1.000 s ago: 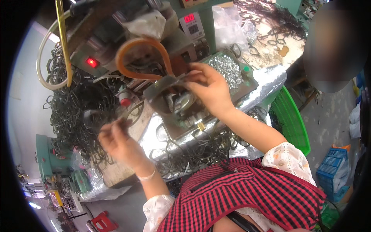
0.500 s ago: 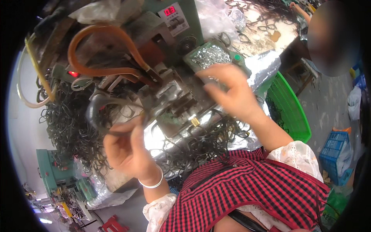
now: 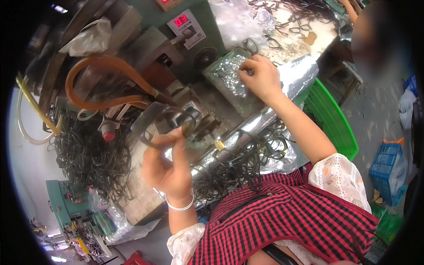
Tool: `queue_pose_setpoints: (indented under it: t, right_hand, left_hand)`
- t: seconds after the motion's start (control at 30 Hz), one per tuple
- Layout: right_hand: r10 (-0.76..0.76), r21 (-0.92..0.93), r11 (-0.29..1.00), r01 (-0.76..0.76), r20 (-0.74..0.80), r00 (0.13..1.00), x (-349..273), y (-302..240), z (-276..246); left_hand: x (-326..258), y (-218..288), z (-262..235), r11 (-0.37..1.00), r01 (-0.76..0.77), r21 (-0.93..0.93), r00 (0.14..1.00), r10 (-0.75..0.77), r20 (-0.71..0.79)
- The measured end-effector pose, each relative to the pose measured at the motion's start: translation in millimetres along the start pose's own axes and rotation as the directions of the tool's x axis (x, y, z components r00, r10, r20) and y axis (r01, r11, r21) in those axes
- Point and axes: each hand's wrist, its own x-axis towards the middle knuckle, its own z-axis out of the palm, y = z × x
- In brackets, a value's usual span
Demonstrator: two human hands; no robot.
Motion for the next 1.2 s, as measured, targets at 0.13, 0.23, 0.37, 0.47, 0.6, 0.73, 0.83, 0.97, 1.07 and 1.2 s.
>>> queue_pose_setpoints:
  t: [0.13,0.23,0.37,0.47,0.6,0.73,0.83,0.97,1.07,1.2]
  right_hand:
    - [-0.37,0.06,0.928,0.367,0.061,0.927,-8,-9,14]
    - [-0.643,0.057,0.765,0.641,0.123,0.756,7,-13,39]
    - [-0.348,0.091,0.929,0.359,-0.116,0.93,9,5,25]
    - [0.089,0.367,0.922,-0.119,0.097,0.991,3,19,5]
    - [0.091,0.708,0.676,-0.206,0.198,0.976,14,40,19]
    - [0.125,0.757,0.582,-0.297,0.277,0.953,20,0,22]
    - [0.076,0.717,0.659,-0.227,0.237,0.969,19,-2,29]
    - [0.153,0.581,0.795,-0.174,0.086,0.985,-15,19,2]
    - [0.383,0.739,0.576,-0.348,0.132,0.914,-41,63,-36]
    - [0.447,0.653,0.608,-0.452,0.19,0.874,-55,35,-60]
  left_hand:
    - [1,-3,-3,0.998,-0.01,0.06,1.0,0.009,0.018]
    - [-1,-5,-2,0.995,0.076,-0.064,0.991,-0.082,-0.104]
    - [-33,-5,-7,0.997,0.007,0.082,0.997,-0.001,-0.074]
    - [-79,-47,-65,0.796,0.049,0.603,0.938,0.17,-0.301]
    - [-97,-91,-225,0.414,0.591,0.693,0.782,-0.079,-0.619]
    - [-100,-135,-296,-0.066,0.427,0.902,0.872,-0.232,-0.43]
    - [-112,-161,-278,-0.279,0.321,0.905,0.847,-0.342,-0.406]
    - [-129,-173,-210,-0.015,0.395,0.919,0.88,-0.28,-0.383]
    - [-141,-169,-178,0.359,0.617,0.701,0.782,-0.383,-0.492]
    - [-94,-124,-139,0.607,0.688,0.398,0.721,-0.511,-0.468]
